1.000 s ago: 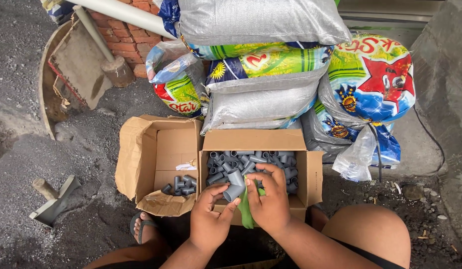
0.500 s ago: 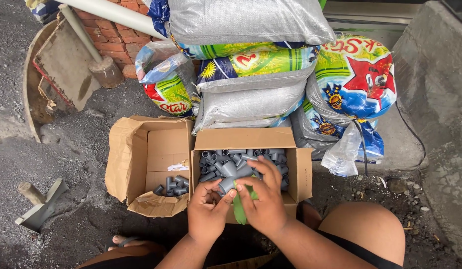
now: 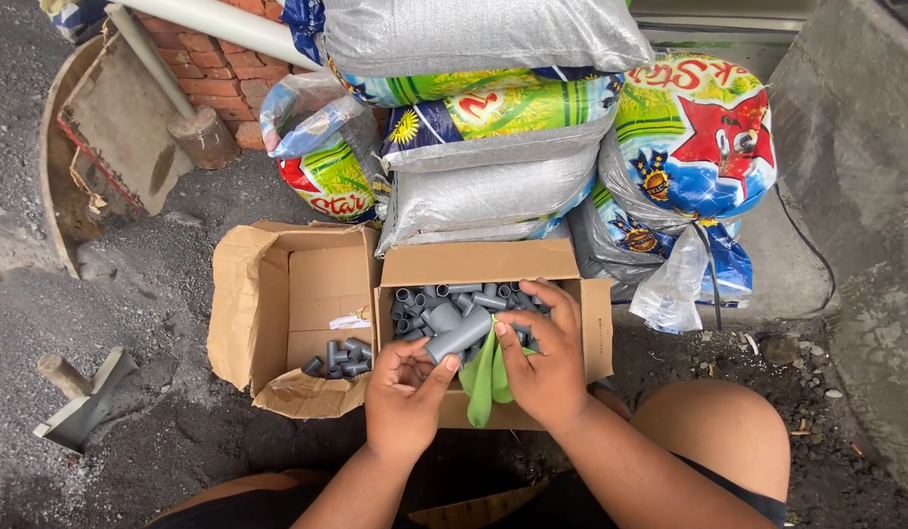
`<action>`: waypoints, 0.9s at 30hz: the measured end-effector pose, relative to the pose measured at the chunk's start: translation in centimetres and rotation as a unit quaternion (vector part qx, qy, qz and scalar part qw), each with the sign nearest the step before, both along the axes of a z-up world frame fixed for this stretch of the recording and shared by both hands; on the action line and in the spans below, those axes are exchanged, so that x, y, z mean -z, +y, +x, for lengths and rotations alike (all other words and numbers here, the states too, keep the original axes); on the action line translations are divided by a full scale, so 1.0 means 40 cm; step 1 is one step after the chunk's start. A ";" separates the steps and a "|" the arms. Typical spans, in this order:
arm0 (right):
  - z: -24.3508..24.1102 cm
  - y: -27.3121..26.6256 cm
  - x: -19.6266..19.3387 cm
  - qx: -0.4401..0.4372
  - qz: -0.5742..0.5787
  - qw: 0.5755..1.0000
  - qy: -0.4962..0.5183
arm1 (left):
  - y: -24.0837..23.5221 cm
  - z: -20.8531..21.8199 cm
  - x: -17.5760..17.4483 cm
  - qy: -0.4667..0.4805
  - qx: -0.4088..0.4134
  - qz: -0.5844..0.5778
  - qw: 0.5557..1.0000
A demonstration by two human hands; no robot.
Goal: The person is cleaning grey PVC pipe elbows with a green cloth and moving them from one cardboard box to another.
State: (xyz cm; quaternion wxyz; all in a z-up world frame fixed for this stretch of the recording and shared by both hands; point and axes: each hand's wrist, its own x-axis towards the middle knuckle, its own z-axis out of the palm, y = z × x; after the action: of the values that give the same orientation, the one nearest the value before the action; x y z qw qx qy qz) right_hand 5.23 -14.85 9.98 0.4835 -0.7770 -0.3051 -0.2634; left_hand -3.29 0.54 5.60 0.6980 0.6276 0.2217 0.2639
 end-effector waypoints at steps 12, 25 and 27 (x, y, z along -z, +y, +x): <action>0.001 0.013 -0.042 -0.020 -0.008 0.999 -0.027 | 0.014 0.019 -0.032 -0.052 0.070 0.162 0.983; 0.029 0.021 -0.045 -0.033 -0.023 0.999 -0.021 | 0.048 0.069 -0.047 -0.066 0.112 0.248 0.960; 0.052 0.009 -0.051 -0.021 -0.017 0.999 -0.022 | 0.045 0.075 -0.052 -0.061 0.113 0.245 0.961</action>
State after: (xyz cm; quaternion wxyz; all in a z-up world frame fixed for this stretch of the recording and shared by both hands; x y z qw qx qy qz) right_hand 7.29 -14.47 12.04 0.4686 -0.7727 -0.3366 -0.2646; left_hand -0.30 2.36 7.68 0.5601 0.7833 0.0351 0.2674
